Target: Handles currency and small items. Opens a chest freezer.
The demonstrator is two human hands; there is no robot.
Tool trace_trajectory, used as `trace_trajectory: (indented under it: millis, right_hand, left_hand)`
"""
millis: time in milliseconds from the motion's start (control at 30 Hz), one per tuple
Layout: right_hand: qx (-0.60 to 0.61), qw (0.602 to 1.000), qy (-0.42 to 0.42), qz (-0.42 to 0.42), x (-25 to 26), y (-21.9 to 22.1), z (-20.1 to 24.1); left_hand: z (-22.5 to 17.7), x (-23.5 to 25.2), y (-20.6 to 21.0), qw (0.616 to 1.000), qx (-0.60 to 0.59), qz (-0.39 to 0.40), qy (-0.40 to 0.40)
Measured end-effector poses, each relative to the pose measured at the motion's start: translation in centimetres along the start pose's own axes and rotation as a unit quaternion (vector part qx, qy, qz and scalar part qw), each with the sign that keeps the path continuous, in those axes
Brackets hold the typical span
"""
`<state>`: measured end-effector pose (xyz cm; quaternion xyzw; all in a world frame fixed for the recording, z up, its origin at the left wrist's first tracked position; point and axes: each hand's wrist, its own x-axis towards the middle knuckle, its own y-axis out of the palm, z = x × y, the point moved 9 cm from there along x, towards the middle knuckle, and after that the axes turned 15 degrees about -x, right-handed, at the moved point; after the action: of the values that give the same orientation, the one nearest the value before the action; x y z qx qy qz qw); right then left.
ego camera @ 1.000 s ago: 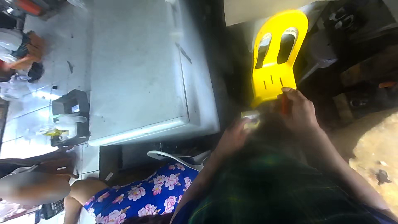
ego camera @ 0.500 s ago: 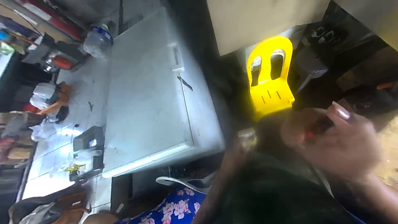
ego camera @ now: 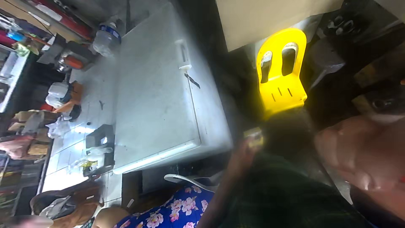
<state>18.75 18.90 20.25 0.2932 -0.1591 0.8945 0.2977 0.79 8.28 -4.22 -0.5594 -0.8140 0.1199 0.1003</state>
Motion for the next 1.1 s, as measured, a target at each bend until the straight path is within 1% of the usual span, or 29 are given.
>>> trace_trajectory:
  millis: [133,267,433,700,767,800,833,867,933,967,1000,1100]
  right_hand:
    - [0.03,1.0,0.009,-0.004,0.2,0.1,-0.2]
    - [0.027,0.999,0.005,-0.017,0.1,-0.2,-0.1]
    - [0.018,1.0,0.0,-0.017,-0.1,-0.4,0.1]
    - [0.027,0.999,0.02,-0.01,-0.6,-0.4,-0.2]
    - [0.024,0.996,0.076,-0.029,-1.0,-0.6,-1.6]
    - [0.005,0.991,0.124,-0.052,-1.1,-0.7,-2.9]
    - [-0.039,0.986,0.151,-0.059,-0.7,-0.8,-4.1]
    - [-0.098,0.98,0.165,-0.05,0.1,-0.8,-5.3]
    - [-0.218,0.955,0.2,-0.001,0.8,-0.7,-8.0]
    - [-0.242,0.946,0.216,0.018,0.5,-0.4,-9.6]
    - [-0.232,0.945,0.231,0.022,0.0,-0.1,-11.1]
    - [-0.114,0.958,0.262,-0.032,-2.2,1.1,-14.4]
  left_hand:
    - [0.8,0.2,0.2,1.0,-0.015,0.005,-0.007]
    - [0.8,0.4,0.3,1.0,-0.026,0.004,0.001]
    - [0.3,0.5,0.3,1.0,-0.012,-0.001,-0.002]
    - [0.5,0.4,0.2,1.0,-0.001,-0.006,0.002]
    - [0.5,0.5,0.1,1.0,0.0,-0.005,-0.01]
    - [0.5,0.5,0.0,1.0,0.0,-0.005,-0.018]
    - [0.4,0.5,-0.1,1.0,0.002,-0.006,-0.02]
    - [0.2,0.5,-0.2,1.0,0.002,-0.007,-0.018]
    - [-0.4,0.3,-0.3,1.0,-0.01,-0.01,0.005]
    - [-0.7,0.2,-0.3,1.0,-0.02,-0.009,0.016]
    - [-0.8,0.1,-0.3,0.999,-0.026,-0.008,0.021]
    - [-1.0,0.0,-0.2,0.999,-0.024,-0.011,0.03]
